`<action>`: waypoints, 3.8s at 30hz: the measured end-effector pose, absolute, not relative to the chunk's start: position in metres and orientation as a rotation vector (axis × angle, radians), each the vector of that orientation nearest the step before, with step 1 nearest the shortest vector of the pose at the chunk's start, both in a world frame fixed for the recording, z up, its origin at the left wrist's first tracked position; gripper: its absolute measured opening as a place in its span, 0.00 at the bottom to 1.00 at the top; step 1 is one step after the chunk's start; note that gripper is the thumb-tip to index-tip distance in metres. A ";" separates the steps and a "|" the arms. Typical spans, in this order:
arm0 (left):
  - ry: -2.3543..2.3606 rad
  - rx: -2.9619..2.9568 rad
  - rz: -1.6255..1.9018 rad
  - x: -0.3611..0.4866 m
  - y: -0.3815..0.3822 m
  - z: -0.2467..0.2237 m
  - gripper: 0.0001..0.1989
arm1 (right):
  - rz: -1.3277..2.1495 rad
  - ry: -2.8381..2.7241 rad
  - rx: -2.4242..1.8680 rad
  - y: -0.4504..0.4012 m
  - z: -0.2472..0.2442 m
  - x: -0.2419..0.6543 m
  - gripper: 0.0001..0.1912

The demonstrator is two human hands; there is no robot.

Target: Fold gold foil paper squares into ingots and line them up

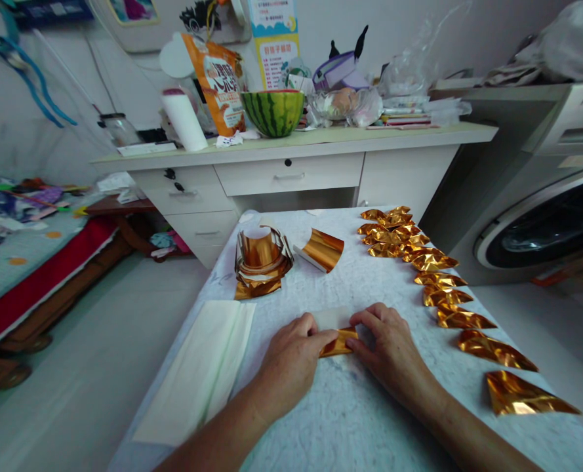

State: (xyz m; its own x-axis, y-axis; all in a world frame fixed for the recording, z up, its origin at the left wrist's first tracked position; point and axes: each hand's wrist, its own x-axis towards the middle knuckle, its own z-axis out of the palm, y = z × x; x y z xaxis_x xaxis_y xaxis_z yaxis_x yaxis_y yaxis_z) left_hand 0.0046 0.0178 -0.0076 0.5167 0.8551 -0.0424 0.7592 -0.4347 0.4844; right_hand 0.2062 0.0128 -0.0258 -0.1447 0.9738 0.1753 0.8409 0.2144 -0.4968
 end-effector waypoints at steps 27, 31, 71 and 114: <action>1.422 2.116 0.603 -0.003 0.023 -0.017 0.23 | 0.326 -2.139 -1.567 0.010 -0.026 0.205 0.06; 1.521 2.087 0.563 -0.005 0.023 -0.016 0.22 | 0.307 -2.154 -1.573 0.010 -0.026 0.205 0.06; 1.347 2.252 0.434 -0.012 0.020 -0.006 0.14 | 0.241 -2.217 -1.675 0.005 -0.016 0.196 0.08; 1.240 2.186 0.200 -0.027 0.026 0.006 0.14 | 0.236 -2.342 -1.649 -0.001 -0.013 0.196 0.05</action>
State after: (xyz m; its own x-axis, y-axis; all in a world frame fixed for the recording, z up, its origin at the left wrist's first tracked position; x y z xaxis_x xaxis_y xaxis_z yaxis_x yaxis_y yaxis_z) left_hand -0.0272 0.0255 0.0064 0.5498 0.8196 -0.1615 0.7274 -0.3747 0.5748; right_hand 0.1964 -0.0006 -0.0134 -0.3175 0.9402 0.1232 0.8968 0.3399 -0.2832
